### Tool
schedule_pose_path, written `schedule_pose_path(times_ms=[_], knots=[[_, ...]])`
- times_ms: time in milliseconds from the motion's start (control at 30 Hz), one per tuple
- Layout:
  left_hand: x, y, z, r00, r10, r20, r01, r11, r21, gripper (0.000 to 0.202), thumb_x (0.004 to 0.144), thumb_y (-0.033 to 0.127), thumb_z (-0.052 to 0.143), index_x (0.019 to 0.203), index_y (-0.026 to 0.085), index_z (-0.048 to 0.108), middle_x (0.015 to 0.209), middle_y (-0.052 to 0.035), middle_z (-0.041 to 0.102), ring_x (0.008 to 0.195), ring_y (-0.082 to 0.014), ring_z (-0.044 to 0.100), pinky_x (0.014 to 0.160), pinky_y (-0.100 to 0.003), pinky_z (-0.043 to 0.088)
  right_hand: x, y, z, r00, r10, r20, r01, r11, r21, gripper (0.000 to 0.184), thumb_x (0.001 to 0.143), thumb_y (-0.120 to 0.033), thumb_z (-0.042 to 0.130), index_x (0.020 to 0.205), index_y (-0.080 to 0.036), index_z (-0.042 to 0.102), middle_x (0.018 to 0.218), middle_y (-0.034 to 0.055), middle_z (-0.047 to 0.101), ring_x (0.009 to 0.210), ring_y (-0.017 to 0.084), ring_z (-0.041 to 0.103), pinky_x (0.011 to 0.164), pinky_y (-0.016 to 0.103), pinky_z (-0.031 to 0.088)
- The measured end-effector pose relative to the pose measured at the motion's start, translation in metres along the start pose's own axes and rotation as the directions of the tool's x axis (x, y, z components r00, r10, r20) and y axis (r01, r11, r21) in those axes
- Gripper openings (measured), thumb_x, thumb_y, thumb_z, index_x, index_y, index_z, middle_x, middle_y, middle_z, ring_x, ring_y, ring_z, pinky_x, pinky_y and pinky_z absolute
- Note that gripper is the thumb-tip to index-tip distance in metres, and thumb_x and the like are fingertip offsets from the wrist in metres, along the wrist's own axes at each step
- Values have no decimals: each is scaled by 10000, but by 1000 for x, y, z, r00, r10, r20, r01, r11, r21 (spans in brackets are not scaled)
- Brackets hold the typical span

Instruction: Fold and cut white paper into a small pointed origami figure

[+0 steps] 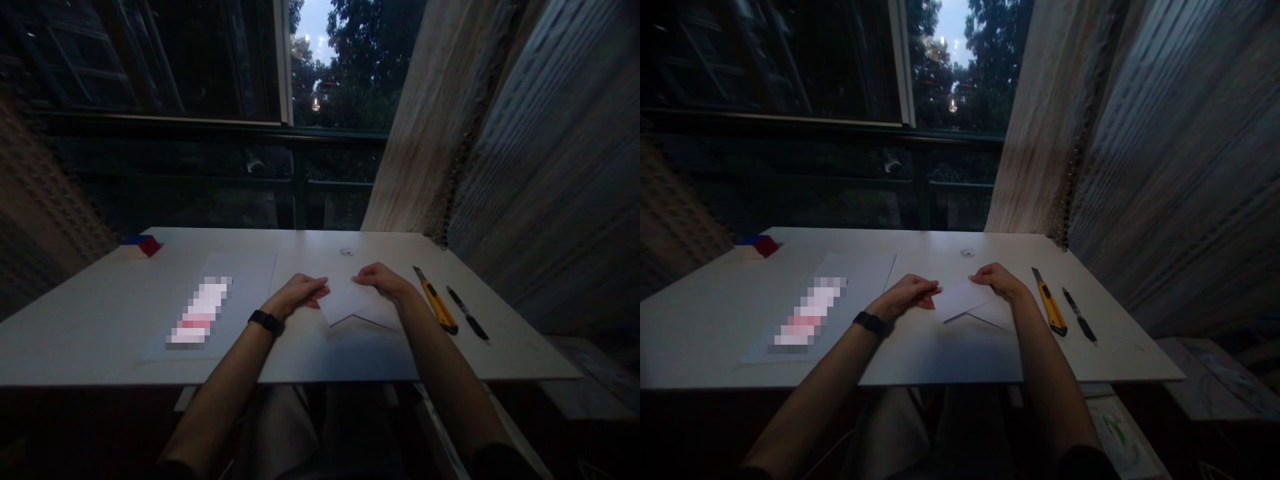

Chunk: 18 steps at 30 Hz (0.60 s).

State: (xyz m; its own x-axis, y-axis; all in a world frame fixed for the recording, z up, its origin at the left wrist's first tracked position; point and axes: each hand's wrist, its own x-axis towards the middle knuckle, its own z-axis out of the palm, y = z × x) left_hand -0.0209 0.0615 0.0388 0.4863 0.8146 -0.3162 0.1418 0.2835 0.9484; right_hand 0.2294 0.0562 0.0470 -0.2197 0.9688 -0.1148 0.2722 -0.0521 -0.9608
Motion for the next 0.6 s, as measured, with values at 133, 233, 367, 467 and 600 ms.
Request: schedule_pose_path(times_ms=[133, 233, 367, 467, 600], knots=[[1, -4, 5, 996, 93, 18, -94, 982, 163, 436, 629, 507, 664, 712, 79, 675, 548, -22, 586, 462, -73, 448, 424, -203, 294, 3, -9, 29, 998, -28, 52, 33, 994, -107, 349, 531, -443, 721, 556, -123, 583, 453, -42, 452, 430, 55, 331, 428, 231, 193], [1, -6, 4, 986, 166, 28, -167, 951, 261, 368, 582, 445, 711, 669, 88, 680, 528, -9, 571, 479, -79, 428, 446, -212, 276, 5, -12, 46, 999, -24, 47, 29, 994, -102, 347, 549, -452, 706, 573, -130, 577, 428, -57, 419, 409, 49, 301, 420, 229, 176], [-1, -4, 3, 990, 139, 33, -143, 958, 248, 295, 589, 377, 702, 670, 93, 686, 557, -24, 600, 495, -98, 463, 467, -225, 306, 7, -8, 49, 997, -48, 60, 51, 997, -51, 352, 542, -451, 711, 577, -126, 581, 461, -44, 451, 435, 55, 344, 428, 225, 199], [-3, -1, 3, 994, 101, 39, -107, 971, 214, 257, 583, 344, 703, 643, 95, 681, 545, -32, 607, 499, -114, 490, 455, -229, 316, 6, -8, 42, 996, -38, 81, 43, 997, -59, 355, 532, -450, 718, 572, -126, 580, 458, -48, 443, 432, 52, 332, 427, 225, 195], [-4, -1, 2, 995, 78, 65, -86, 988, 125, 224, 582, 307, 711, 631, 93, 673, 564, -46, 628, 498, -117, 523, 449, -222, 353, 2, -12, 34, 997, -42, 64, 45, 998, -52, 357, 526, -447, 724, 555, -126, 570, 460, -45, 451, 438, 53, 342, 431, 225, 200]])
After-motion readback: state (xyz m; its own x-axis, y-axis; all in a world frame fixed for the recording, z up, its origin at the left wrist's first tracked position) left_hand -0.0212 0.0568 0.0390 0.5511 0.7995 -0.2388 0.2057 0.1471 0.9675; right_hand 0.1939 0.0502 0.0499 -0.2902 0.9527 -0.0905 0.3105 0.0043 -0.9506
